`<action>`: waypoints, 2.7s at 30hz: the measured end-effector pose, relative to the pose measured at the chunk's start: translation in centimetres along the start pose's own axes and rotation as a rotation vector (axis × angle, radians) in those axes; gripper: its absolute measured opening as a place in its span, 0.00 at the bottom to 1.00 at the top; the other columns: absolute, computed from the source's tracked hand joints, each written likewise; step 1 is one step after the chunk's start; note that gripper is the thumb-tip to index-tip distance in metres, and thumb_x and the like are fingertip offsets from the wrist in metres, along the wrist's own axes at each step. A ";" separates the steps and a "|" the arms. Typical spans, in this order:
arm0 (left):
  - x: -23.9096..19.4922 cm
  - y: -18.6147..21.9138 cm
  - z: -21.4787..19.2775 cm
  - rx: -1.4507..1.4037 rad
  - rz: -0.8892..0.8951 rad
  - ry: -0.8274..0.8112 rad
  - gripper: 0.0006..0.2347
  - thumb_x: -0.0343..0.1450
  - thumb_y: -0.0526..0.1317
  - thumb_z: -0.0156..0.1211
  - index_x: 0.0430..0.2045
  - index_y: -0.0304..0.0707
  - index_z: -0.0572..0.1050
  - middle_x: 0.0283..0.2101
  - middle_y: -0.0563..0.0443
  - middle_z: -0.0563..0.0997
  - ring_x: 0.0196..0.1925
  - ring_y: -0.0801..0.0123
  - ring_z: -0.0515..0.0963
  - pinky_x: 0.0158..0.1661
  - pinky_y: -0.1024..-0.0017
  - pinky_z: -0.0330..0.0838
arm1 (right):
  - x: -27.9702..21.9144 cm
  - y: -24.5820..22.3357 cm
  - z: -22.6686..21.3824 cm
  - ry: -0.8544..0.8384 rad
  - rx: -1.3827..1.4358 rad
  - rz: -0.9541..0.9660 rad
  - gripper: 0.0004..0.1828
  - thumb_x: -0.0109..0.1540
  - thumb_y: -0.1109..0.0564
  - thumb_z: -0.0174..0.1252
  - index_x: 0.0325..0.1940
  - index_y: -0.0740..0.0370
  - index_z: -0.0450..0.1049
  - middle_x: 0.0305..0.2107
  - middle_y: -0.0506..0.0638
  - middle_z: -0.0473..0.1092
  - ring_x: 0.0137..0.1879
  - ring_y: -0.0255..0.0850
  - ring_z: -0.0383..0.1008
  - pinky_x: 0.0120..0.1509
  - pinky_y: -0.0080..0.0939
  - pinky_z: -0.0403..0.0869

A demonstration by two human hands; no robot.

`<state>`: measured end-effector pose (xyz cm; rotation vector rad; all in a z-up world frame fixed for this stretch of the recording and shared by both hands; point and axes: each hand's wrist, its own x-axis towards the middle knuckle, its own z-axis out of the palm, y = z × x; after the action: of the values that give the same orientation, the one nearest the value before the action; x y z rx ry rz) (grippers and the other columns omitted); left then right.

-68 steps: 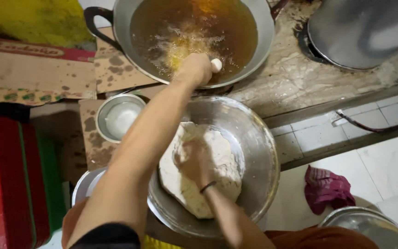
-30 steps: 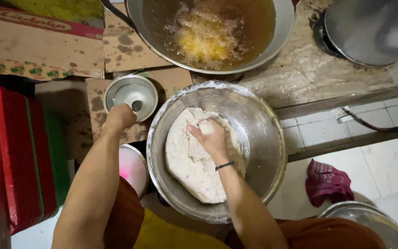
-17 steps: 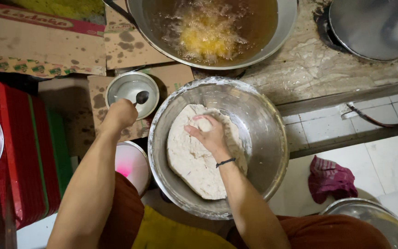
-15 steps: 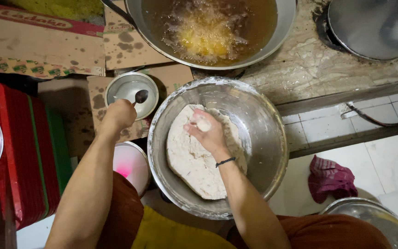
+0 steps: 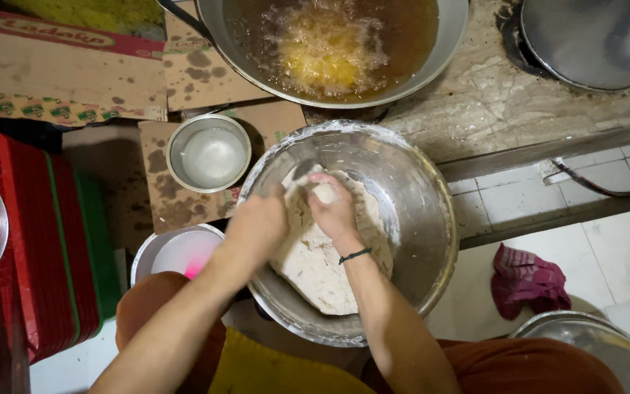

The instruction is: The person pinches off small pieces of dough from a large bowl, rolls them into balls, and drops them into a pan of hot oil to fry. The person repeats this process continuously throughout the clip.

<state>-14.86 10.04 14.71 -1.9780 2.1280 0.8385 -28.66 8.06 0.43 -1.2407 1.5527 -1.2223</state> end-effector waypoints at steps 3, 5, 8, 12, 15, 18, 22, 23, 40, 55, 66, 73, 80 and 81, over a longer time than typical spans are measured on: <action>1.6 -0.4 3.4 -0.004 0.080 0.003 0.16 0.68 0.40 0.36 0.46 0.31 0.67 0.33 0.29 0.78 0.37 0.35 0.79 0.36 0.49 0.76 | 0.3 0.1 0.3 -0.023 -0.105 0.259 0.15 0.51 0.52 0.64 0.40 0.58 0.77 0.33 0.55 0.75 0.45 0.46 0.76 0.53 0.47 0.71; 1.7 -0.3 3.7 0.011 0.106 -0.003 0.16 0.69 0.39 0.36 0.45 0.29 0.67 0.33 0.29 0.78 0.36 0.34 0.79 0.35 0.49 0.76 | 0.4 0.1 0.1 -0.025 -0.117 0.298 0.15 0.51 0.52 0.63 0.40 0.60 0.78 0.32 0.55 0.76 0.45 0.48 0.76 0.52 0.46 0.72; 3.0 -1.4 5.0 -0.007 0.140 -0.028 0.15 0.68 0.38 0.39 0.42 0.28 0.70 0.32 0.30 0.78 0.35 0.34 0.79 0.32 0.49 0.76 | 0.0 -1.0 -0.2 -0.029 -0.159 0.374 0.15 0.51 0.53 0.61 0.37 0.63 0.79 0.30 0.57 0.76 0.44 0.50 0.77 0.48 0.46 0.73; 3.7 -2.3 2.6 -0.335 0.170 -0.161 0.16 0.62 0.36 0.47 0.38 0.27 0.75 0.34 0.22 0.78 0.40 0.28 0.77 0.38 0.41 0.73 | -0.1 -1.2 0.0 -0.012 -0.281 0.357 0.13 0.48 0.58 0.59 0.34 0.66 0.78 0.27 0.59 0.75 0.43 0.53 0.77 0.44 0.47 0.73; 3.5 -2.7 0.3 -0.518 -0.014 -0.241 0.14 0.65 0.41 0.49 0.37 0.35 0.79 0.23 0.39 0.78 0.23 0.53 0.79 0.20 0.66 0.74 | 0.9 1.1 0.0 0.038 -0.299 0.399 0.19 0.42 0.56 0.64 0.33 0.71 0.78 0.29 0.62 0.74 0.44 0.56 0.76 0.40 0.54 0.71; 5.7 -2.1 -0.7 -0.538 0.001 -0.316 0.12 0.64 0.41 0.49 0.28 0.34 0.80 0.16 0.45 0.71 0.12 0.64 0.71 0.05 0.72 0.62 | 1.1 -3.0 -0.5 0.075 -0.285 0.426 0.16 0.44 0.54 0.65 0.31 0.67 0.79 0.27 0.60 0.75 0.44 0.55 0.76 0.40 0.55 0.71; 7.1 2.8 -7.9 -0.490 0.127 -0.258 0.15 0.61 0.38 0.40 0.28 0.32 0.78 0.13 0.41 0.70 0.15 0.62 0.73 0.15 0.70 0.67 | 1.5 1.2 0.2 0.073 -0.226 0.319 0.12 0.46 0.48 0.66 0.19 0.57 0.75 0.17 0.54 0.72 0.28 0.44 0.76 0.32 0.41 0.71; 9.7 3.5 -8.0 -0.444 0.103 -0.153 0.12 0.61 0.42 0.45 0.24 0.42 0.79 0.09 0.47 0.69 0.10 0.64 0.70 0.10 0.72 0.62 | 1.5 1.4 0.6 0.071 -0.192 0.291 0.12 0.47 0.49 0.65 0.18 0.57 0.74 0.16 0.54 0.71 0.27 0.42 0.73 0.32 0.41 0.70; 13.3 5.8 -8.8 -0.160 0.101 0.208 0.07 0.67 0.28 0.45 0.32 0.23 0.72 0.36 0.34 0.77 0.36 0.50 0.78 0.36 0.56 0.74 | -1.8 7.5 0.5 -0.871 -1.915 -0.047 0.46 0.62 0.24 0.18 0.71 0.57 0.47 0.66 0.50 0.52 0.70 0.45 0.49 0.73 0.56 0.44; 11.4 -17.6 -0.1 -0.073 -0.187 0.216 0.17 0.70 0.39 0.42 0.38 0.22 0.77 0.41 0.24 0.79 0.49 0.37 0.77 0.49 0.47 0.70 | -4.8 7.2 2.9 -0.165 -0.730 -0.192 0.18 0.56 0.40 0.59 0.40 0.53 0.72 0.38 0.51 0.69 0.52 0.50 0.70 0.54 0.47 0.70; 18.2 -22.3 7.4 -0.002 -0.385 0.046 0.20 0.62 0.45 0.55 0.38 0.21 0.77 0.42 0.30 0.79 0.50 0.43 0.77 0.46 0.53 0.73 | -2.4 -3.6 -0.3 0.017 0.715 0.463 0.05 0.49 0.67 0.65 0.26 0.68 0.76 0.21 0.56 0.69 0.29 0.44 0.73 0.36 0.43 0.74; 18.2 -22.6 7.4 -0.061 -0.394 0.065 0.24 0.60 0.48 0.60 0.39 0.20 0.76 0.41 0.25 0.78 0.48 0.39 0.77 0.43 0.49 0.72 | 0.1 0.1 -0.5 0.035 -0.161 0.087 0.20 0.47 0.47 0.71 0.40 0.44 0.73 0.34 0.46 0.72 0.47 0.40 0.74 0.51 0.40 0.72; 14.8 -19.8 4.4 -0.102 -0.367 0.074 0.18 0.65 0.41 0.49 0.35 0.18 0.76 0.39 0.24 0.78 0.47 0.39 0.77 0.43 0.51 0.73 | -0.7 -1.2 -0.9 -0.080 -0.105 0.014 0.26 0.46 0.46 0.71 0.46 0.52 0.78 0.36 0.53 0.76 0.47 0.45 0.75 0.53 0.43 0.71; 14.4 -19.5 4.0 -0.099 -0.363 0.089 0.17 0.65 0.40 0.49 0.35 0.19 0.76 0.38 0.23 0.79 0.47 0.38 0.77 0.42 0.51 0.73 | -0.5 -0.7 -0.6 -0.054 -0.092 -0.010 0.25 0.49 0.52 0.69 0.51 0.51 0.77 0.35 0.52 0.77 0.45 0.41 0.75 0.51 0.41 0.71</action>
<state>0.50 -0.68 -1.15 -2.3909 1.7133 0.8148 -28.93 8.60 1.26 -1.3316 1.5796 -1.1253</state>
